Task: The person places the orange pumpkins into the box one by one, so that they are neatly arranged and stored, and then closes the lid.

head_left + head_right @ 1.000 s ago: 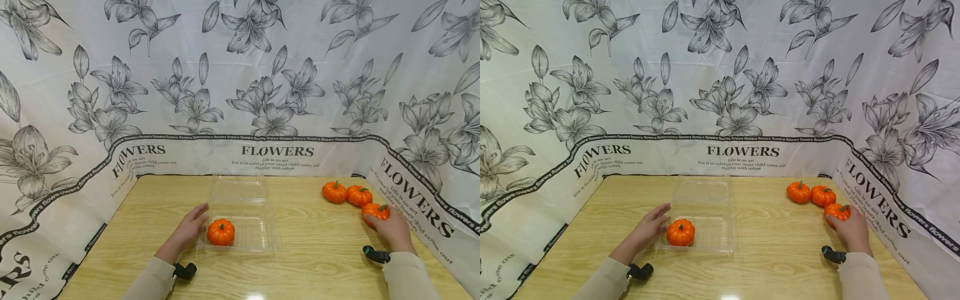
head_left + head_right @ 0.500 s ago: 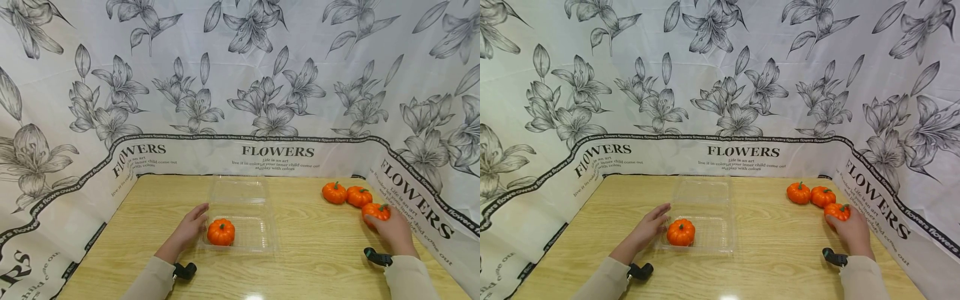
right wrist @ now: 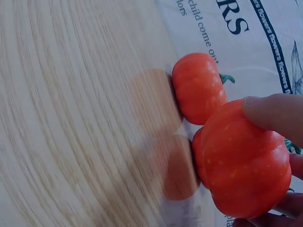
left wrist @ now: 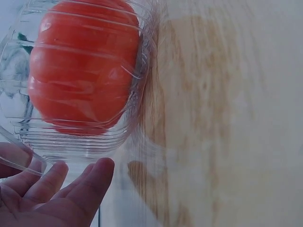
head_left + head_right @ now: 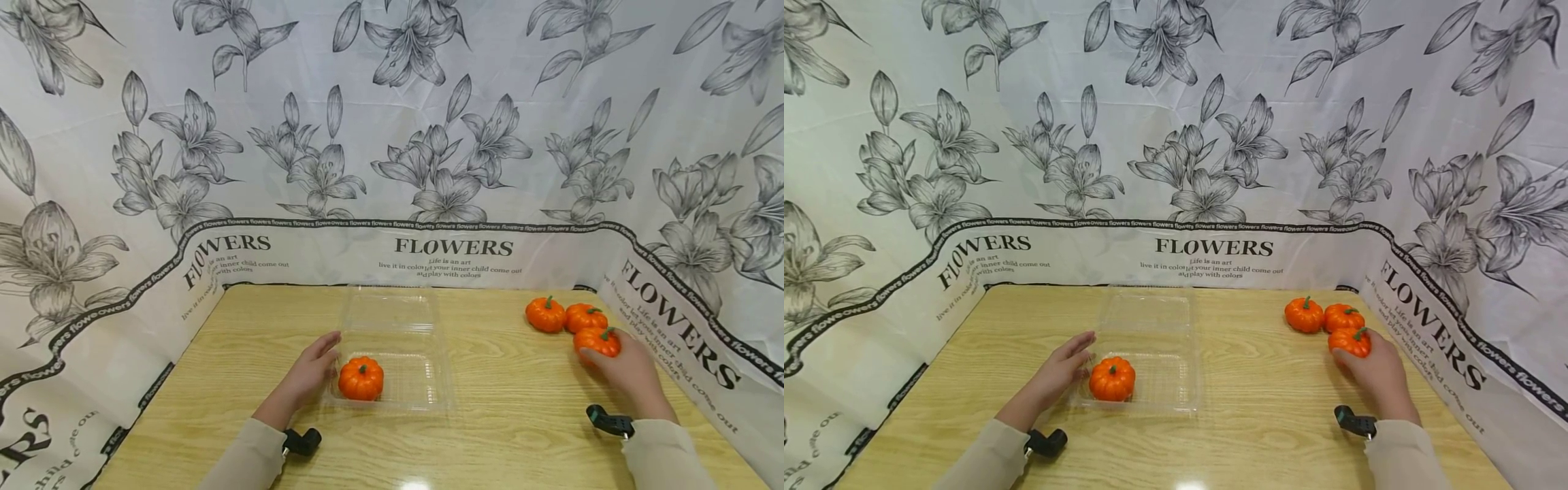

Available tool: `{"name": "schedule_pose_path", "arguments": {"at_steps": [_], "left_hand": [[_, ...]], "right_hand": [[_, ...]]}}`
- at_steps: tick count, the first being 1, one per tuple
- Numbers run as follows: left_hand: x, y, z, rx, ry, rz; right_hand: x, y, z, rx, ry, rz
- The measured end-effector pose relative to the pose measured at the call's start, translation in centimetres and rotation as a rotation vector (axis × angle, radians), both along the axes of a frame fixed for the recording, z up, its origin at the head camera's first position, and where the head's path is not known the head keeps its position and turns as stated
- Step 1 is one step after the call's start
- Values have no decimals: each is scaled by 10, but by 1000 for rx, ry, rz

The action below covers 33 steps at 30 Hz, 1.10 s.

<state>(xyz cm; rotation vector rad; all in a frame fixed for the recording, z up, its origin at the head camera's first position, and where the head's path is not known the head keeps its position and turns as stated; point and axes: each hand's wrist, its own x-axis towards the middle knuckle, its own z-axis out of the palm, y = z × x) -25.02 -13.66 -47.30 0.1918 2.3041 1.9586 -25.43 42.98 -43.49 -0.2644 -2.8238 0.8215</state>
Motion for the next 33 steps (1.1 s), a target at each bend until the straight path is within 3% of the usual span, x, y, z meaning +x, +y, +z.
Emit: {"name": "schedule_pose_path", "arguments": {"at_steps": [12, 33], "left_hand": [[-2, -1, -2, 12, 10, 5], [0, 0, 0, 12, 5, 0]], "right_hand": [[0, -31, 11, 46, -33, 120], [-4, -83, 22, 93, 78, 293]]}}
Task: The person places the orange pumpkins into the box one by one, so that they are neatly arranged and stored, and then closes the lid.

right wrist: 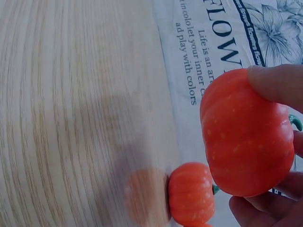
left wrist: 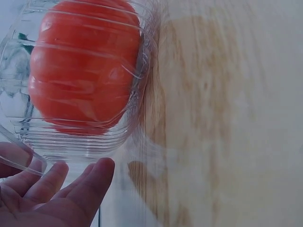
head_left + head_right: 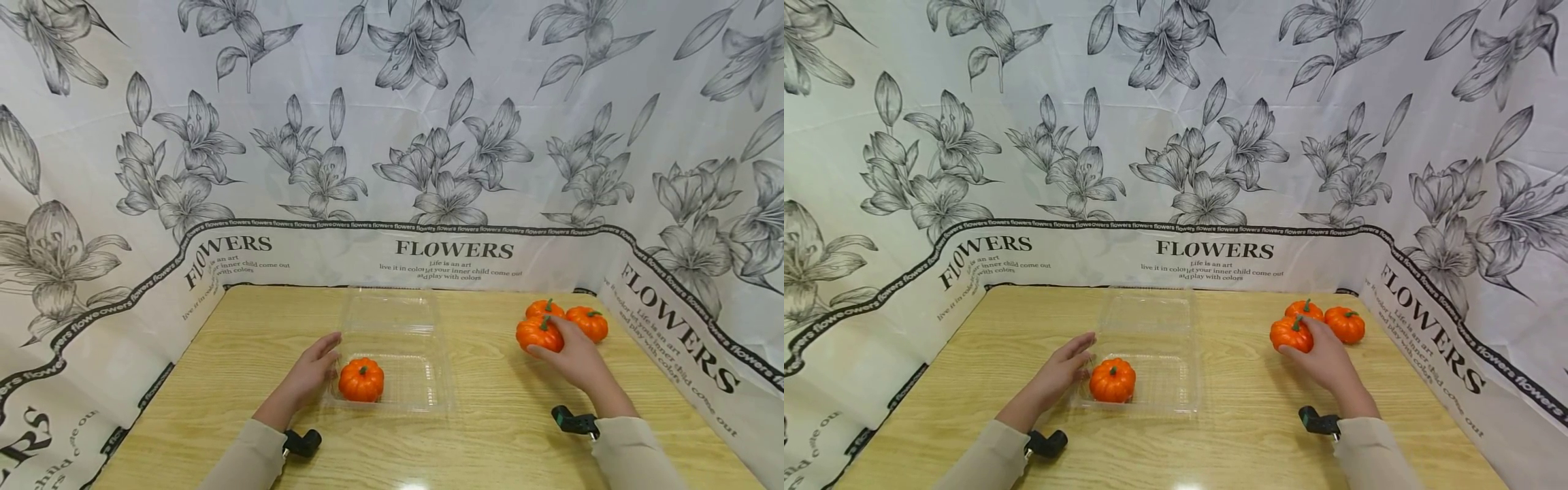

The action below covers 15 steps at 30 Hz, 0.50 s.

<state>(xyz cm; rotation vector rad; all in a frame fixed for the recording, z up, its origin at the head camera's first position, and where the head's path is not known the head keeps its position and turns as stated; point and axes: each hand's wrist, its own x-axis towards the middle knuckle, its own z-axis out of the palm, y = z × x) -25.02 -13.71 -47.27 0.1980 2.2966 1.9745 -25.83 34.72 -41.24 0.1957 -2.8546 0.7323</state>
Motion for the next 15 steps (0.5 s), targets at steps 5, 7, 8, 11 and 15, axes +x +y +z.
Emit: {"name": "schedule_pose_path", "arguments": {"at_steps": [5, 7, 8, 11, 15], "left_hand": [[0, 0, 0, 9, -4, 1], [0, 0, 0, 6, -7, 2], [0, 0, 0, 4, -7, 4], [0, 0, 0, 5, -10, 8], [0, 0, 0, 12, -7, 4]], "right_hand": [[-1, -11, 1, -2, 8, 11], [0, -15, 1, 1, 12, 20], [0, -17, 0, 3, 14, 26], [-1, -22, 0, 9, 22, 45], [-1, -29, 0, 15, 35, 68]]}}
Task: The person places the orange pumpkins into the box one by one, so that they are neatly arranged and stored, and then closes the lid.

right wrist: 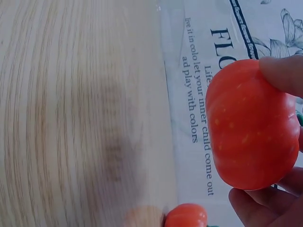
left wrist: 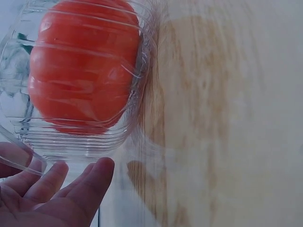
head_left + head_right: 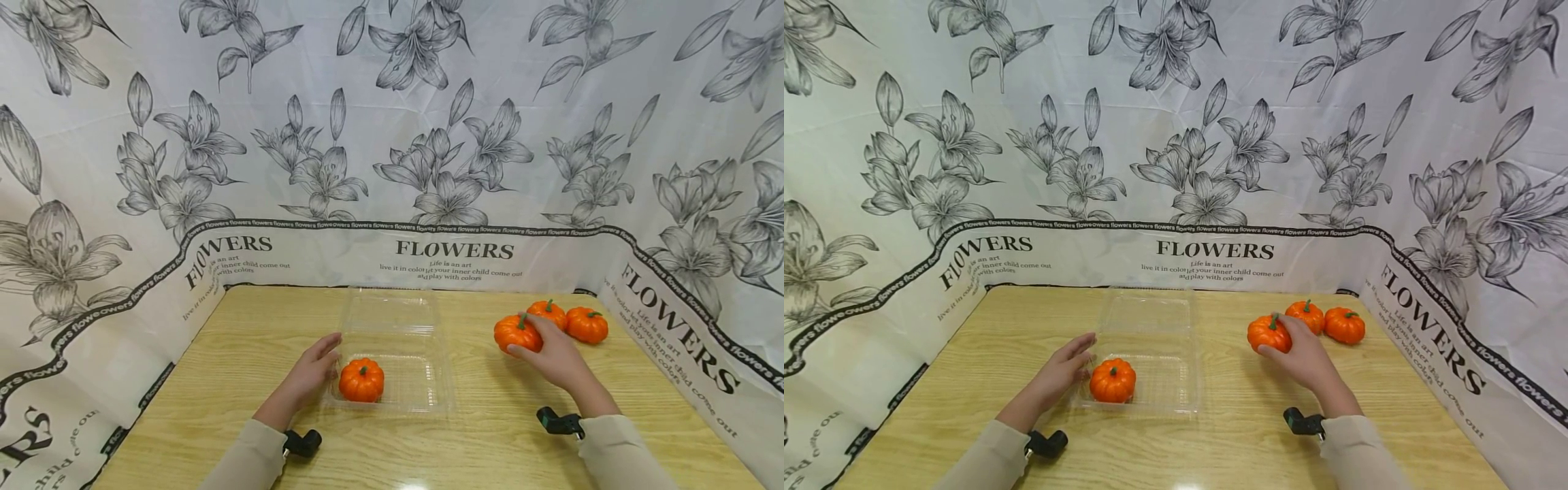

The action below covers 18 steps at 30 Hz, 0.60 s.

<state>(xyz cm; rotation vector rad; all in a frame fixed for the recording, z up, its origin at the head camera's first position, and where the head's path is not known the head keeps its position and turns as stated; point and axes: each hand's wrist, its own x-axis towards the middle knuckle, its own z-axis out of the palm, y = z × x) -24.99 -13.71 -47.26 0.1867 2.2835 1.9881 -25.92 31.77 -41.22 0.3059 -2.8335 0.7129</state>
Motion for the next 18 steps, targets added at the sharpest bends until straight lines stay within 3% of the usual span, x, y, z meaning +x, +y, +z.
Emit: {"name": "schedule_pose_path", "arguments": {"at_steps": [18], "left_hand": [[0, 0, 0, -2, 0, -3]], "right_hand": [[7, -40, 7, -44, 47, 120]]}}
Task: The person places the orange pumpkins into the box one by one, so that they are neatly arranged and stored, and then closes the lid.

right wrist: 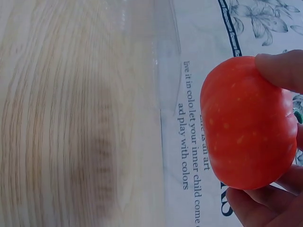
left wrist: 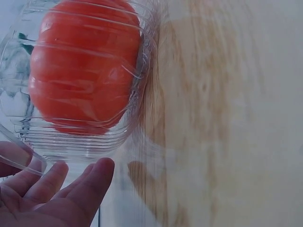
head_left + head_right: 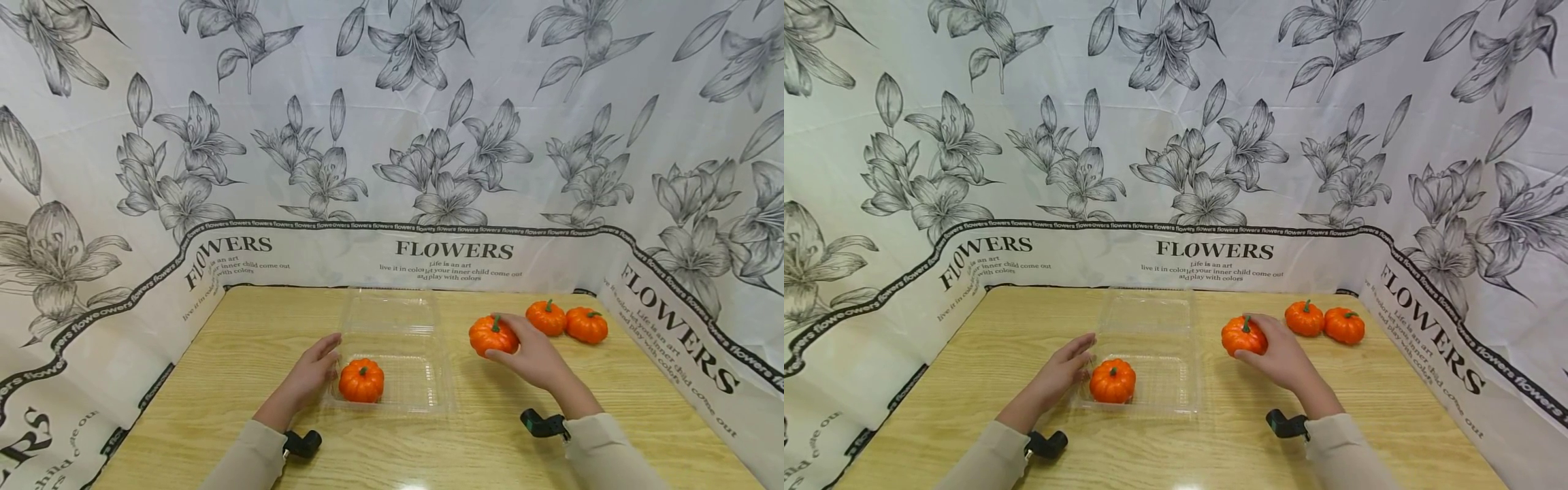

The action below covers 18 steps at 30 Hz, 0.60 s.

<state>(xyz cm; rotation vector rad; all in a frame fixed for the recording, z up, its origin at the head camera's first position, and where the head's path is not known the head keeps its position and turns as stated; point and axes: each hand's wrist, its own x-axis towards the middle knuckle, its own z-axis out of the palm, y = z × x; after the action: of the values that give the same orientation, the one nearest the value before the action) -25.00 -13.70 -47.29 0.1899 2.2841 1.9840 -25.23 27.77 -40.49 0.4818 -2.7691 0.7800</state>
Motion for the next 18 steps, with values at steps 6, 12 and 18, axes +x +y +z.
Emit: {"name": "schedule_pose_path", "arguments": {"at_steps": [6, 12, 18], "left_hand": [[0, 0, 0, -3, 3, 2], [-1, 0, -1, -4, 6, 6], [-2, 0, -3, -4, 12, 2]], "right_hand": [[1, -11, 1, -14, 19, 40], [3, -23, 3, -21, 46, 86], [7, -33, 6, -29, 38, 110]]}}
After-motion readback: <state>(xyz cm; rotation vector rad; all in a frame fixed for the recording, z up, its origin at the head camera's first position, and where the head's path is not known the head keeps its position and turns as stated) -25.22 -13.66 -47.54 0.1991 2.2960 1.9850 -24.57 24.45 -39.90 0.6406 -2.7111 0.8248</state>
